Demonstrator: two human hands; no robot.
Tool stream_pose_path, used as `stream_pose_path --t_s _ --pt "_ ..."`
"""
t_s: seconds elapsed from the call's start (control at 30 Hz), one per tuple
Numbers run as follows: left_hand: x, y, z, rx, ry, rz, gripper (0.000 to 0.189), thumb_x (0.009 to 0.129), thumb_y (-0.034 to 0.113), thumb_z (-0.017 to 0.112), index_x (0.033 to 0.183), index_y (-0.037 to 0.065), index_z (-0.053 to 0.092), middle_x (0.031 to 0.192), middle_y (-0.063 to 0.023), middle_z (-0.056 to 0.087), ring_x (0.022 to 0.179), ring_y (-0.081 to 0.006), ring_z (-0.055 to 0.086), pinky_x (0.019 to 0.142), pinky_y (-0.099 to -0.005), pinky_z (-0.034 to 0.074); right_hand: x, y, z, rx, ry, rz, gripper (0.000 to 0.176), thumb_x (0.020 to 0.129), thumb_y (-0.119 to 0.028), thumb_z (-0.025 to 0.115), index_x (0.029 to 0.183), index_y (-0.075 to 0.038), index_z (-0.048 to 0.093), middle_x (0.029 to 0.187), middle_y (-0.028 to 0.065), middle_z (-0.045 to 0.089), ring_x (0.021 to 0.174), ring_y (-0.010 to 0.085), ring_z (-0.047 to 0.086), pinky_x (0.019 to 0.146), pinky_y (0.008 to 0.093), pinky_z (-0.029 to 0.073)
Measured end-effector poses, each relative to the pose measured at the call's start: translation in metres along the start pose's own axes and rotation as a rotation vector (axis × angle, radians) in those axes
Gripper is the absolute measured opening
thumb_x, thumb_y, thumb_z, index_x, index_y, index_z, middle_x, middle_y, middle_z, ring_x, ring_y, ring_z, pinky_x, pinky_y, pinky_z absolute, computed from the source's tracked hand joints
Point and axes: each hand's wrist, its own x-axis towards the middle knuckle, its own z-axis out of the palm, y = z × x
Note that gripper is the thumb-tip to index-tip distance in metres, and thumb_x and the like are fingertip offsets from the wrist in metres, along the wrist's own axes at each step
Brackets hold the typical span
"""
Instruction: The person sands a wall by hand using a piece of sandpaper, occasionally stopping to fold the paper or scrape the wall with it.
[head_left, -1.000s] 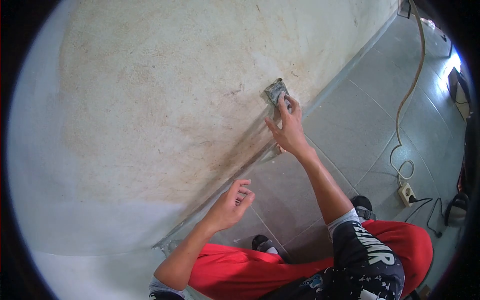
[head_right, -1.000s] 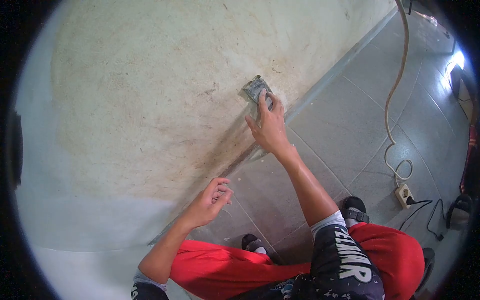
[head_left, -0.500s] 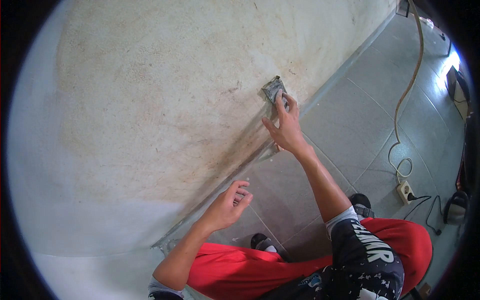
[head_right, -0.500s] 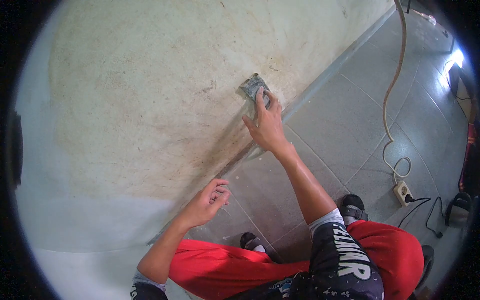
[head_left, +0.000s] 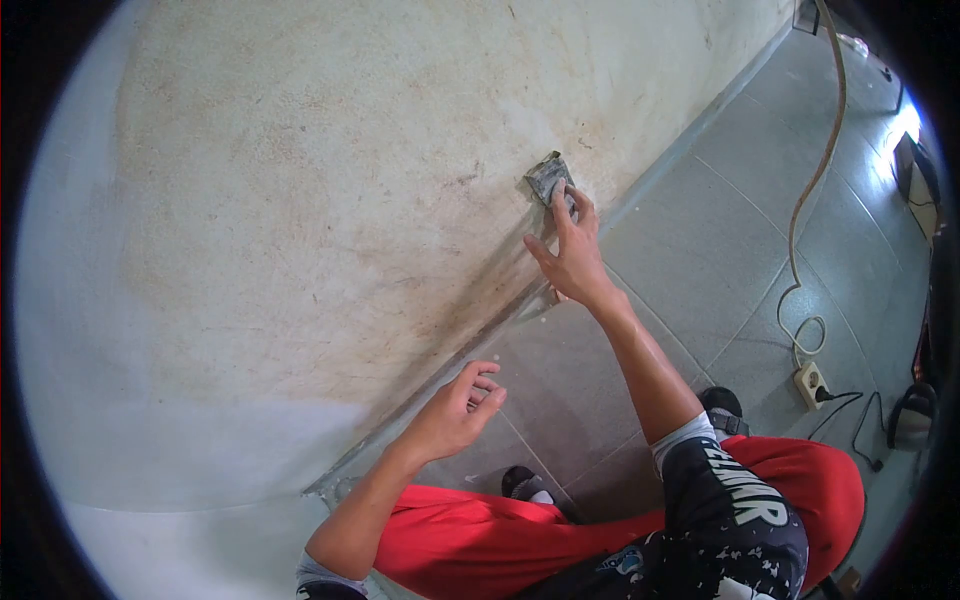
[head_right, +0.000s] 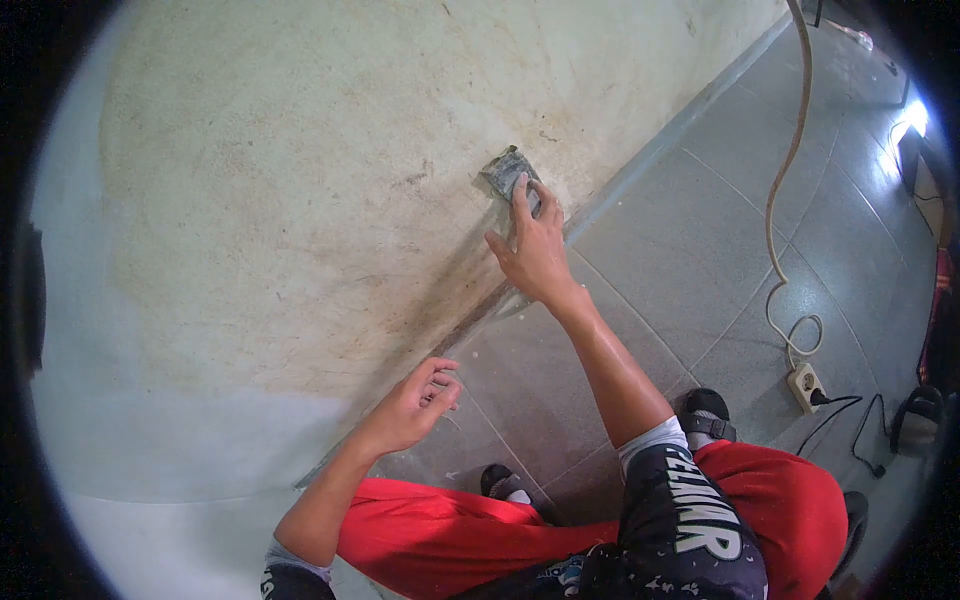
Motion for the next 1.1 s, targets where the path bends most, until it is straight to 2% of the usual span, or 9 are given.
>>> stream_pose_path --t_s 0.27,0.33,0.47,0.53,0.97,1.03,1.1 --pt "-0.001 0.008 0.0 0.005 -0.006 -0.035 0.044 0.104 0.026 0.057 0.136 0.0 0.043 0.115 -0.0143 0.059 0.096 -0.0189 0.065 0.084 -0.0329 0.052 -0.001 -0.001 0.002 -0.017 0.004 -0.013 0.094 0.088 -0.025 0.074 0.157 0.001 0.016 0.153 0.0311 0.023 0.139 0.0511 0.029 0.115 0.0545 0.029" --pt "0.0 0.006 0.0 0.023 -0.008 -0.038 0.044 0.104 0.026 0.057 0.137 0.001 0.043 0.116 -0.015 0.06 0.096 -0.0193 0.066 0.085 -0.0335 0.052 -0.001 -0.003 0.006 0.174 0.027 -0.009 0.096 0.091 -0.032 0.072 0.158 0.002 0.013 0.156 0.0341 0.019 0.144 0.052 0.023 0.118 0.055 0.025" --pt "0.0 0.011 0.0 0.03 -0.011 -0.015 0.044 0.104 0.026 0.058 0.137 0.001 0.043 0.115 -0.0151 0.06 0.096 -0.0196 0.066 0.085 -0.0332 0.052 -0.007 -0.013 0.023 0.053 0.063 -0.031 0.096 0.095 -0.042 0.065 0.158 0.004 0.009 0.16 0.0375 0.01 0.15 0.0512 0.013 0.12 0.0555 0.019" --pt "-0.001 0.013 -0.001 0.052 -0.004 -0.033 0.043 0.103 0.025 0.058 0.137 0.002 0.044 0.115 -0.015 0.06 0.096 -0.0195 0.066 0.085 -0.0332 0.052 -0.006 -0.016 0.022 0.164 -0.012 0.042 0.097 0.098 -0.05 0.058 0.157 0.007 0.006 0.161 0.0389 0.003 0.152 0.0496 0.005 0.121 0.056 0.014" --pt "-0.003 0.004 -0.001 0.03 -0.021 -0.033 0.044 0.104 0.026 0.057 0.136 0.0 0.043 0.115 -0.0157 0.059 0.095 -0.0191 0.066 0.084 -0.0325 0.052 -0.007 -0.008 0.011 0.207 -0.089 0.012 0.096 0.098 -0.043 0.061 0.158 0.006 0.005 0.161 0.0378 0.0 0.152 0.0494 0.003 0.123 0.0515 0.015" --pt "-0.003 0.005 -0.001 0.021 -0.023 -0.032 0.045 0.104 0.026 0.057 0.137 0.0 0.043 0.115 -0.0156 0.059 0.095 -0.0193 0.066 0.084 -0.0324 0.052 -0.007 -0.008 0.011 0.196 -0.113 0.026 0.096 0.099 -0.049 0.058 0.159 0.001 0.001 0.164 0.0316 -0.006 0.154 0.0422 -0.002 0.124 0.0472 0.012" --pt "-0.002 0.007 -0.001 0.023 -0.024 -0.033 0.045 0.104 0.027 0.057 0.137 -0.001 0.043 0.115 -0.0157 0.059 0.095 -0.0194 0.066 0.084 -0.0325 0.052 -0.007 -0.007 0.011 0.183 -0.117 0.024 0.097 0.099 -0.049 0.058 0.159 0.001 0.001 0.164 0.0315 -0.006 0.154 0.0424 -0.002 0.124 0.0473 0.012"
